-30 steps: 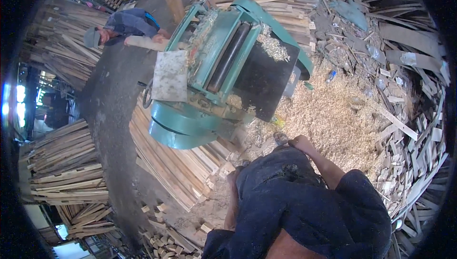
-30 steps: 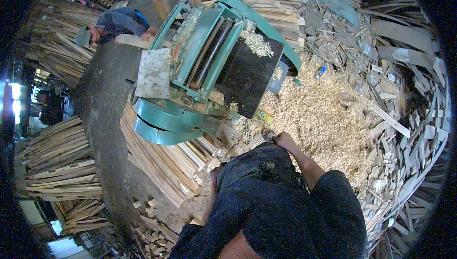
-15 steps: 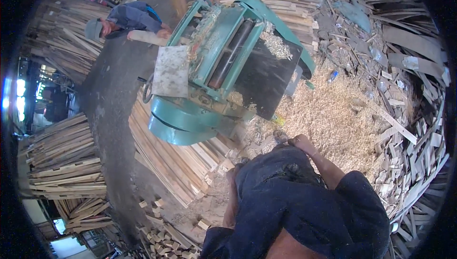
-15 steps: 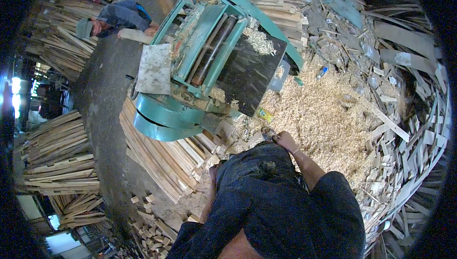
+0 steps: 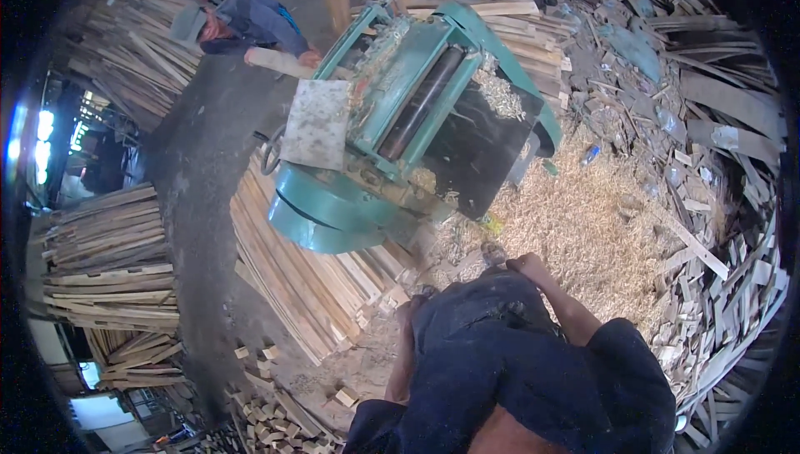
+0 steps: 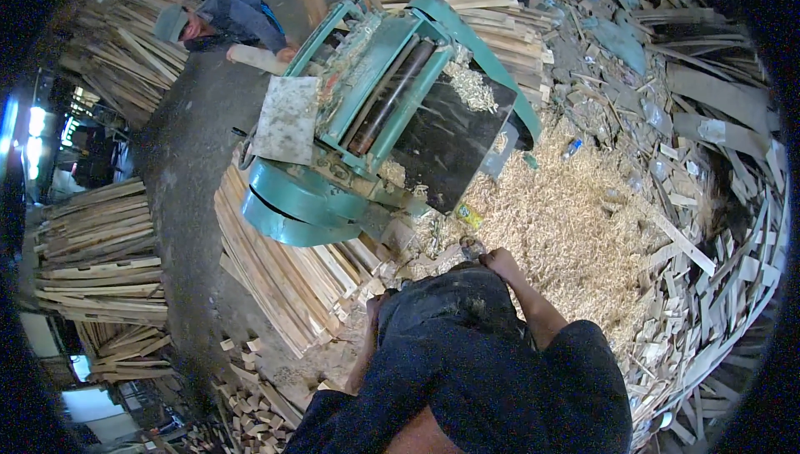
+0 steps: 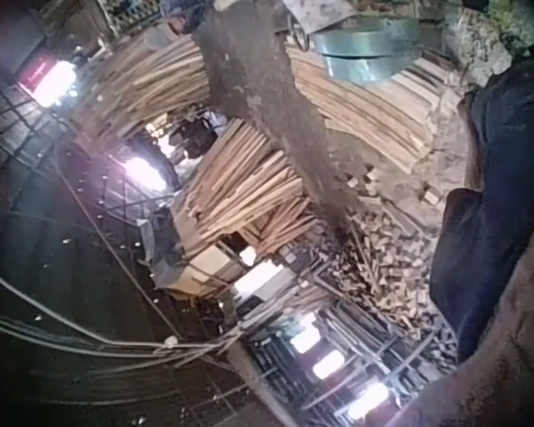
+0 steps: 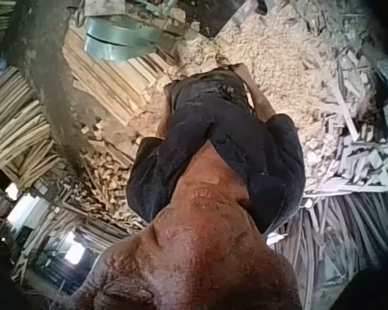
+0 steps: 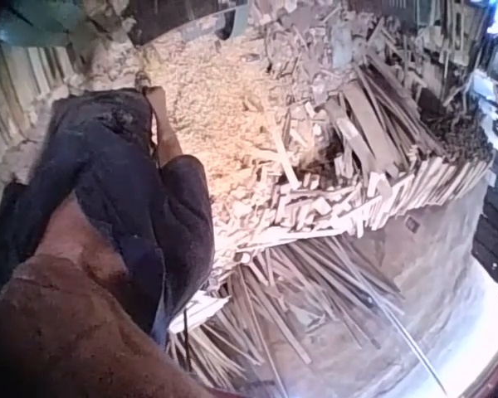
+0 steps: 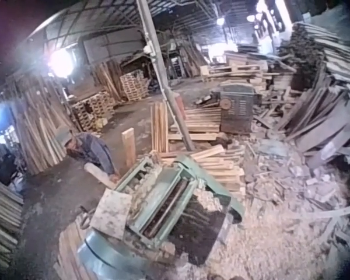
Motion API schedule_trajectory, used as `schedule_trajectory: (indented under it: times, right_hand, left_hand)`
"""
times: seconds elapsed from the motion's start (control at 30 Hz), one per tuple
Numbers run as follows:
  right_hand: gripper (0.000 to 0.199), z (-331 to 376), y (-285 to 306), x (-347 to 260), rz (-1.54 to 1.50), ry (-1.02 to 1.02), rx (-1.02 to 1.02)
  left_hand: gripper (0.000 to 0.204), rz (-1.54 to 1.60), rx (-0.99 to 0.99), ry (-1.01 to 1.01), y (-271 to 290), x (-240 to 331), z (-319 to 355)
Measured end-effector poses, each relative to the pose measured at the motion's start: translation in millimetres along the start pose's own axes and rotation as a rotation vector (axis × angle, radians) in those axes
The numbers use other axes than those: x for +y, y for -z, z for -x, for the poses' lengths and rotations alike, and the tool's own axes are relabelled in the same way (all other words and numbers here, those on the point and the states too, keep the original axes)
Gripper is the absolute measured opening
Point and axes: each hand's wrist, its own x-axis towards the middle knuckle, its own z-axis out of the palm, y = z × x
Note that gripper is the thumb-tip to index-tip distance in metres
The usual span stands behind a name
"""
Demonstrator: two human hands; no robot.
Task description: Feeding wooden planks into a woodworking machine for processing.
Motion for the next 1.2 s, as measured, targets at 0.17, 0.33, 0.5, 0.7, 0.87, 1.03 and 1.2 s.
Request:
schedule_trajectory:
  times: [0.17, 0.33, 0.5, 0.7, 0.87, 1.03, 1.2]
  right_hand:
    - [0.043, 4.2, -4.6, -2.4, -0.122, -0.232, 0.005]
    - [0.047, 4.3, -13.9, 7.0, -0.110, -0.109, 0.035]
    - [0.034, -4.7, -32.1, 30.1, 0.023, -0.019, 0.020]
    - [0.033, -16.7, -51.2, 54.4, 0.188, 0.130, 0.018]
    - [0.025, -7.0, -44.0, 44.1, 0.220, 0.008, -0.071]
    - [0.026, 1.0, -39.1, 34.1, 0.000, -0.208, -0.070]
    - [0.048, 3.1, -43.7, 31.8, -0.041, -0.083, 0.065]
  left_hand:
    - [0.043, 0.096, -0.049, 0.071, -2.2, -4.7, -2.5]
    - [0.041, 0.042, -0.012, -0.010, 2.9, 0.4, 8.3]
    - [0.042, 0.088, 0.009, -0.004, 1.6, -6.3, 4.4]
    - [0.040, 0.078, 0.027, 0.052, 6.5, 2.9, 11.7]
    - [0.047, 0.091, 0.043, -0.059, 16.3, 25.1, 29.4]
    - [0.039, 0.119, 0.028, 0.003, 14.8, 15.1, 22.2]
    - [0.039, 0.199, -0.003, -0.060, 4.0, -13.2, -3.8]
